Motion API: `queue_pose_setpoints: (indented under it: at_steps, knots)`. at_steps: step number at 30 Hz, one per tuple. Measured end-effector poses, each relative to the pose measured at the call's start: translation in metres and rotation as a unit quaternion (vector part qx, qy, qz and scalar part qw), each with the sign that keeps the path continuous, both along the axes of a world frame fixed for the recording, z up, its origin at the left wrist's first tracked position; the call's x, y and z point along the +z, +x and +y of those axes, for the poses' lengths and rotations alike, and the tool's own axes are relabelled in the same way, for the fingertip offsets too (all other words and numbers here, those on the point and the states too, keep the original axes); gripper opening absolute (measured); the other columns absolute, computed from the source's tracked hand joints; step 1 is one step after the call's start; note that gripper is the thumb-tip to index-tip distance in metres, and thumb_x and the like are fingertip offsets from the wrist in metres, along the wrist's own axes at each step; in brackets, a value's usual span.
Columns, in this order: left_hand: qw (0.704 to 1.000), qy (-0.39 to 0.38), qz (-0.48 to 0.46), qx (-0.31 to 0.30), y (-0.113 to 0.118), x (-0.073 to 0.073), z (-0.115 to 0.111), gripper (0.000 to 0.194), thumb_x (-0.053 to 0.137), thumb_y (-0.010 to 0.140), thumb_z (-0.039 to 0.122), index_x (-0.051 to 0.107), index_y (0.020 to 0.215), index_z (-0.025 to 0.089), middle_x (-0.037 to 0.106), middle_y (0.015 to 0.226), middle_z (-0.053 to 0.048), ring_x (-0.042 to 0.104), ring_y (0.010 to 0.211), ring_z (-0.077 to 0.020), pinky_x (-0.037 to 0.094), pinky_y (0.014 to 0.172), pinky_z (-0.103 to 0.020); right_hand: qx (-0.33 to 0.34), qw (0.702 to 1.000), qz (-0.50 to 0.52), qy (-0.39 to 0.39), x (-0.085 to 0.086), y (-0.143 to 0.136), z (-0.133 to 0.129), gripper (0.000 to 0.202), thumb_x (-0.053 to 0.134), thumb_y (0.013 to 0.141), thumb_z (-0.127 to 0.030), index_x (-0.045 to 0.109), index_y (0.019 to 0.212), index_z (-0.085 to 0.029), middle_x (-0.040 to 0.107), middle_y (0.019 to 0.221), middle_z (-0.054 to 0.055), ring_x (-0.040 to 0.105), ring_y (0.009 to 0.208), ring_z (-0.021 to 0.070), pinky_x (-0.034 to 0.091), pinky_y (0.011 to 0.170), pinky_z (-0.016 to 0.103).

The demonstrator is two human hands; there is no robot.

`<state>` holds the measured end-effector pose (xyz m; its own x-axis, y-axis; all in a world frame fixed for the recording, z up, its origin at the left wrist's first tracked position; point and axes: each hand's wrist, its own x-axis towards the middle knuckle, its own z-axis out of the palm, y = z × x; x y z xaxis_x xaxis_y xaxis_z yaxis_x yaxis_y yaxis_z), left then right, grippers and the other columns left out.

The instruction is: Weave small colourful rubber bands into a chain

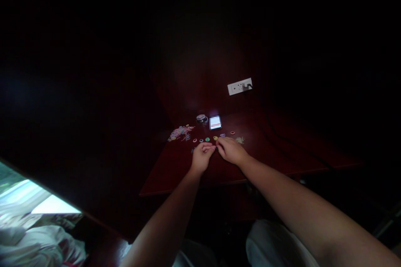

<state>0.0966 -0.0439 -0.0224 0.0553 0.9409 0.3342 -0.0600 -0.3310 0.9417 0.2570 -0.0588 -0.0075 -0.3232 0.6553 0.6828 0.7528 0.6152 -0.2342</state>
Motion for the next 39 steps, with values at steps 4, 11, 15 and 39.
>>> queue_pose_setpoints:
  at_steps: [4,11,15,39]
  knots:
    - [1.0,-0.006,-0.006,0.003,-0.0003,-0.0002,0.0002,0.025,0.077,0.069,0.024,0.062,0.086,0.014,0.07,0.079,-0.006,0.067,0.075,-0.0145,0.051,0.077,-0.029,-0.005,1.0,0.015,-0.008,0.001,0.0014,0.0,0.009,0.047,0.088,-0.017,0.055,0.086,-0.02,0.065,0.087,0.008,0.06,0.082,0.0206,0.044,0.075,0.03]
    - [1.0,-0.012,-0.012,-0.009,0.0007,-0.0015,0.0012,0.028,0.078,0.066,0.023,0.062,0.087,0.014,0.07,0.08,-0.007,0.067,0.074,-0.0147,0.051,0.076,-0.03,0.005,0.999,0.036,-0.023,0.0012,0.0025,-0.0028,0.008,0.051,0.083,-0.018,0.056,0.089,-0.02,0.063,0.078,0.004,0.059,0.073,0.0185,0.044,0.069,0.028]
    - [1.0,-0.01,-0.013,-0.017,0.0011,-0.0036,0.0024,0.029,0.079,0.064,0.022,0.063,0.085,0.014,0.07,0.078,-0.007,0.067,0.074,-0.0155,0.051,0.074,-0.03,0.018,0.998,0.045,-0.032,-0.0004,0.0042,-0.0009,0.01,0.049,0.082,-0.017,0.057,0.086,-0.021,0.064,0.076,0.002,0.059,0.069,0.0167,0.043,0.067,0.026]
    - [0.993,0.048,0.105,-0.035,0.0029,-0.0035,0.0008,0.019,0.068,0.079,0.022,0.07,0.097,0.017,0.073,0.093,-0.009,0.066,0.079,-0.016,0.051,0.079,-0.03,0.033,0.996,0.079,-0.026,0.0013,0.0045,0.0012,0.01,0.048,0.081,-0.015,0.057,0.08,-0.021,0.065,0.076,0.004,0.06,0.069,0.0175,0.044,0.066,0.027]
